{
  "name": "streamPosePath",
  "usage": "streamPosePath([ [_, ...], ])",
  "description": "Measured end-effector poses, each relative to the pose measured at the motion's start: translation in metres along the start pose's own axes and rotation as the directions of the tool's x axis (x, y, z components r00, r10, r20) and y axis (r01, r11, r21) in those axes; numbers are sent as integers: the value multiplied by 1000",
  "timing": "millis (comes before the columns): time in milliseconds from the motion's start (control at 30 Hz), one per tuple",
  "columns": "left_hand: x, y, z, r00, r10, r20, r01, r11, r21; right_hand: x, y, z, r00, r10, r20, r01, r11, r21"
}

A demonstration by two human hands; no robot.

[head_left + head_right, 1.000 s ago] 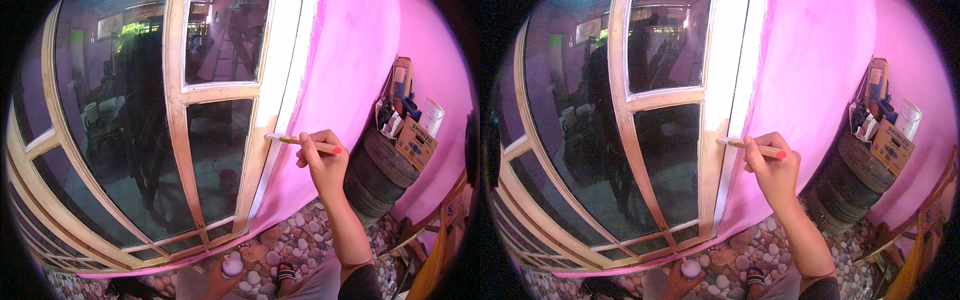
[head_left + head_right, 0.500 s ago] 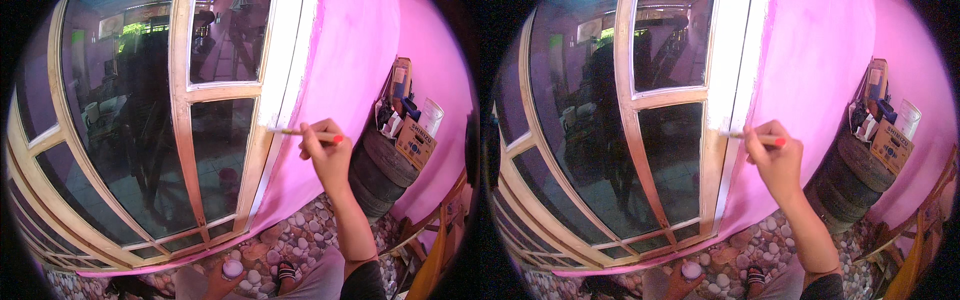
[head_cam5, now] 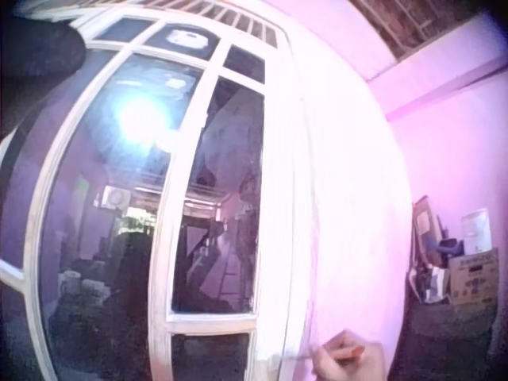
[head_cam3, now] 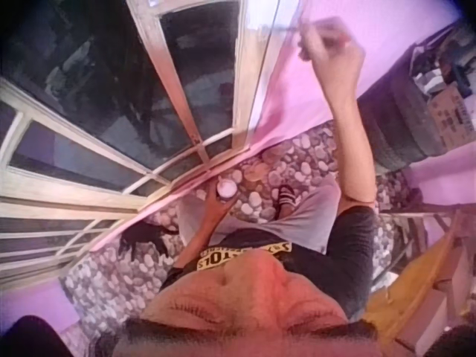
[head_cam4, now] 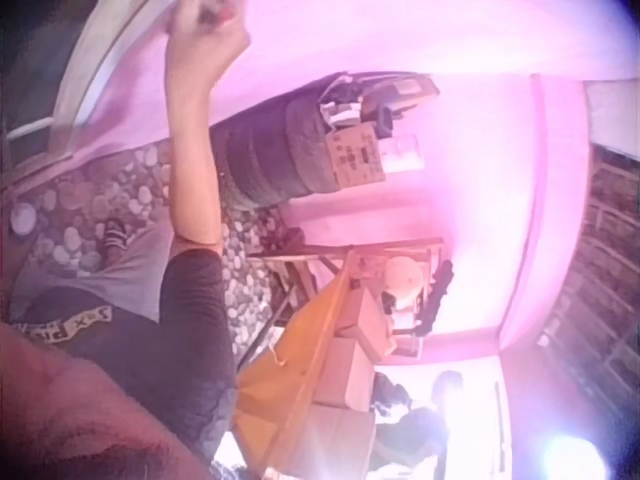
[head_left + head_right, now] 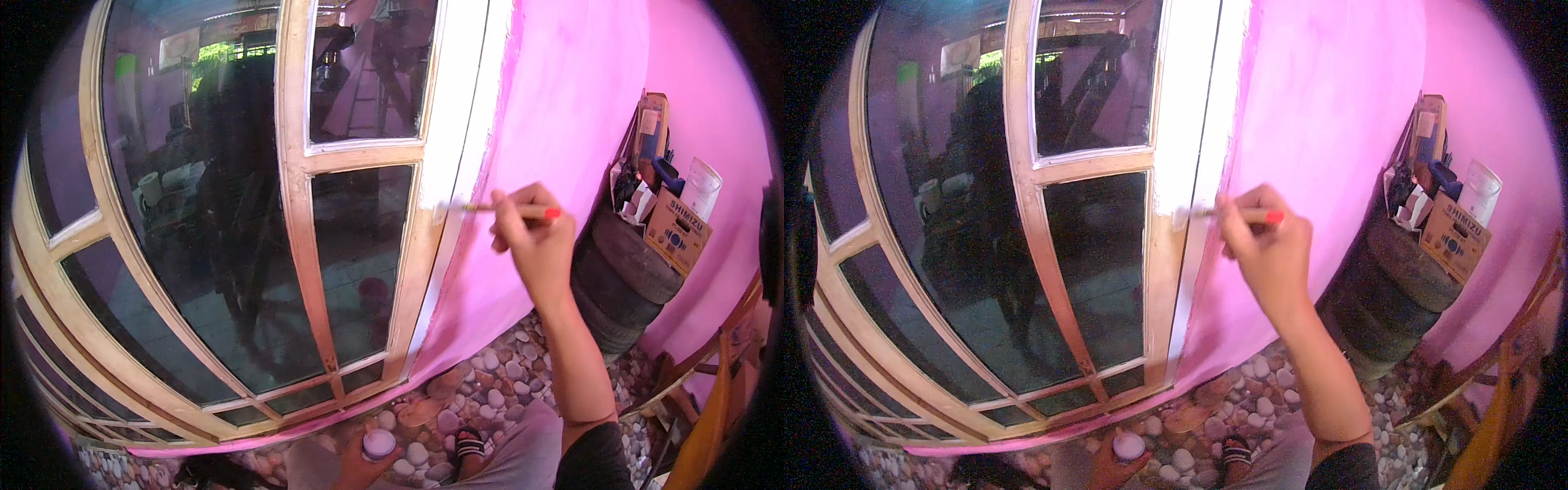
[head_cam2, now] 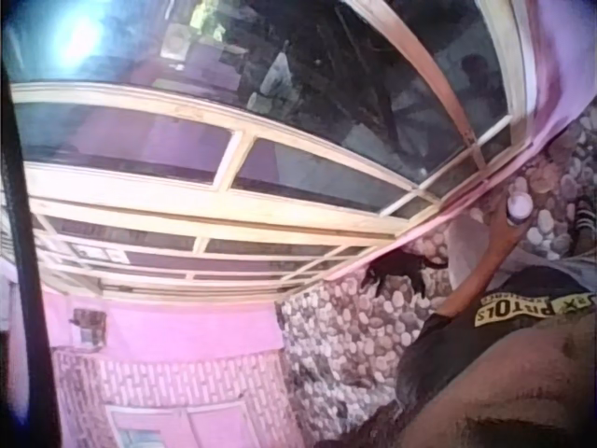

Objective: The person paints the wooden frame of a glass-paneled door using a brush and a small container of white paint. They apply paint to several vertical and horizontal sections of the frame.

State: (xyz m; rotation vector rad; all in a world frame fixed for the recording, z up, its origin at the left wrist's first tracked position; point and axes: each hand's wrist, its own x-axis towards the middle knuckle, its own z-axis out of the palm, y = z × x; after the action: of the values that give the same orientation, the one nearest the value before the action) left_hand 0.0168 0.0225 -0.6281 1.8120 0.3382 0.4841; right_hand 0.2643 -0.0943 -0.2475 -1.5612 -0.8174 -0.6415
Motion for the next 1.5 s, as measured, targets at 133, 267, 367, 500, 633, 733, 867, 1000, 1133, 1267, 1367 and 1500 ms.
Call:
streamPosePath([
  [133, -3, -19, 1, 995, 91, -33, -88, 993, 80, -12, 15, 9, 992, 82, 92, -70, 990, -126],
  [267, -2, -23, 6, 999, 43, -6, -43, 996, 84, 20, 15, 10, 997, -77, 30, 79, 993, -92],
  [367, 0, -2, 0, 1000, -13, 24, 11, 998, 67, 27, -8, 10, 994, -81, -67, 81, 997, -2],
  [500, 1, 7, -1, 998, 56, 4, -56, 998, 28, 0, 3, 2, 985, -156, -72, 149, 984, -94],
  [633, 1, 8, 2, 999, 45, -8, -44, 999, 12, -36, 27, 6, 993, 45, 106, -28, 987, -155],
  [733, 3, 22, -1, 999, 26, 41, -27, 999, 19, -26, 31, 11, 992, 18, 122, 3, 985, -172],
  [867, 3, 25, -2, 994, 108, 5, -108, 990, 95, 13, 19, 12, 989, -150, 13, 151, 984, -98],
  [1000, -1, 9, 2, 999, 39, 18, -40, 994, 104, 24, -17, 0, 986, -98, -135, 100, 995, 6],
  [1133, -3, 9, 0, 1000, -9, 17, 8, 995, 98, -15, 4, -4, 1000, -7, -9, 7, 1000, -7],
  [1267, -1, 16, 4, 990, 144, -8, -140, 974, 176, -44, 40, -1, 981, 133, 140, -120, 988, -95],
  [1367, 1, 12, 7, 998, 64, 11, -64, 998, -9, -36, 50, 5, 986, 103, 133, -84, 987, -139],
  [1500, 2, 11, 6, 999, 21, 44, -22, 1000, 11, -11, 26, 8, 997, -59, -55, 62, 996, 69],
])
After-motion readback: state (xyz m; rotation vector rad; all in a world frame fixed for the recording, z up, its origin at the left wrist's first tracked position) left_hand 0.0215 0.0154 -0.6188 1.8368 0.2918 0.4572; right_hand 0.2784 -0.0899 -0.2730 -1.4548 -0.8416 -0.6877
